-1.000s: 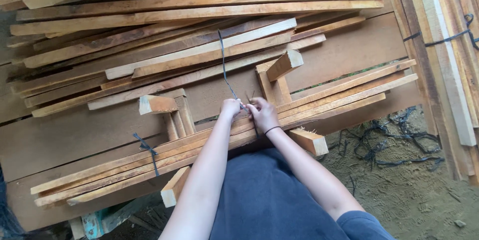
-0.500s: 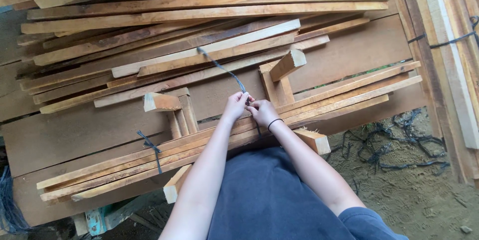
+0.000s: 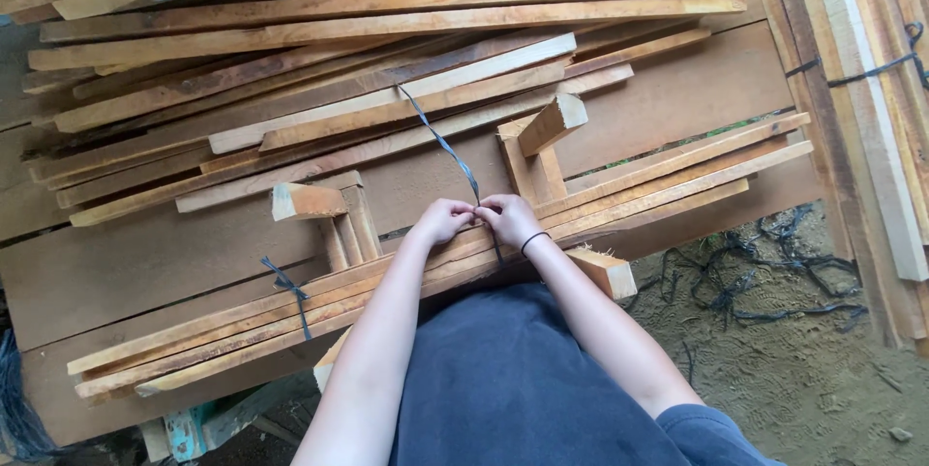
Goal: The recorder organizes thin wooden slats into groups and ties them together using plastic strips.
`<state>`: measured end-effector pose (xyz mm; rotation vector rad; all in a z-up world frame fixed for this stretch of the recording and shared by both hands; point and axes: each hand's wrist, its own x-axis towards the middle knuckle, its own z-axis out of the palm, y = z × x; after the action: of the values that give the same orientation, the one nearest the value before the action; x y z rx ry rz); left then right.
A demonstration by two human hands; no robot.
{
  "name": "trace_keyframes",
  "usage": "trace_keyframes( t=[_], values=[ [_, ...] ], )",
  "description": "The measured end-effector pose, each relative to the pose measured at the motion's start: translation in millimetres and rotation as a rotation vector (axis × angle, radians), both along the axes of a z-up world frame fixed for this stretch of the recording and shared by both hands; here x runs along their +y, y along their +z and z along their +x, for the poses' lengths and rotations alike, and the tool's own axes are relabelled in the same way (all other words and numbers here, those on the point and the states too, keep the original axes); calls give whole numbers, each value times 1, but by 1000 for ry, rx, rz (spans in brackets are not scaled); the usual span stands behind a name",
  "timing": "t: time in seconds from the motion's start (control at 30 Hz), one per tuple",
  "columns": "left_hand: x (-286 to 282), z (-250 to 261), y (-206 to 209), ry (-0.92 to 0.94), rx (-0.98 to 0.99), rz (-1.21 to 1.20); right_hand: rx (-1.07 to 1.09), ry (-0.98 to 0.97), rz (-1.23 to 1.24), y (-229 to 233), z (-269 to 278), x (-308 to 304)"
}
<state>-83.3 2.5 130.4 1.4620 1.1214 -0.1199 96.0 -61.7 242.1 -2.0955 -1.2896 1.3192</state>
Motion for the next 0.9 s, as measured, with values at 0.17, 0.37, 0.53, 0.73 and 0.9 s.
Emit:
trace_keyframes(
  t=[0.17, 0.37, 0.53, 0.73, 0.9],
  values=[
    [13, -6, 8, -213, 236, 55, -67, 29, 7, 3, -1, 0],
    [12, 3, 53, 214, -232, -423, -54, 4, 27, -14, 4, -2],
    [6, -2, 53, 257, -170, -494, 4, -47, 61, 6, 0, -4],
    [6, -1, 56, 313, -176, -499, 14, -77, 70, 10, 3, -3],
    [0, 0, 49, 288, -176, -428, 63, -163, 111, -6, 0, -17]
  ],
)
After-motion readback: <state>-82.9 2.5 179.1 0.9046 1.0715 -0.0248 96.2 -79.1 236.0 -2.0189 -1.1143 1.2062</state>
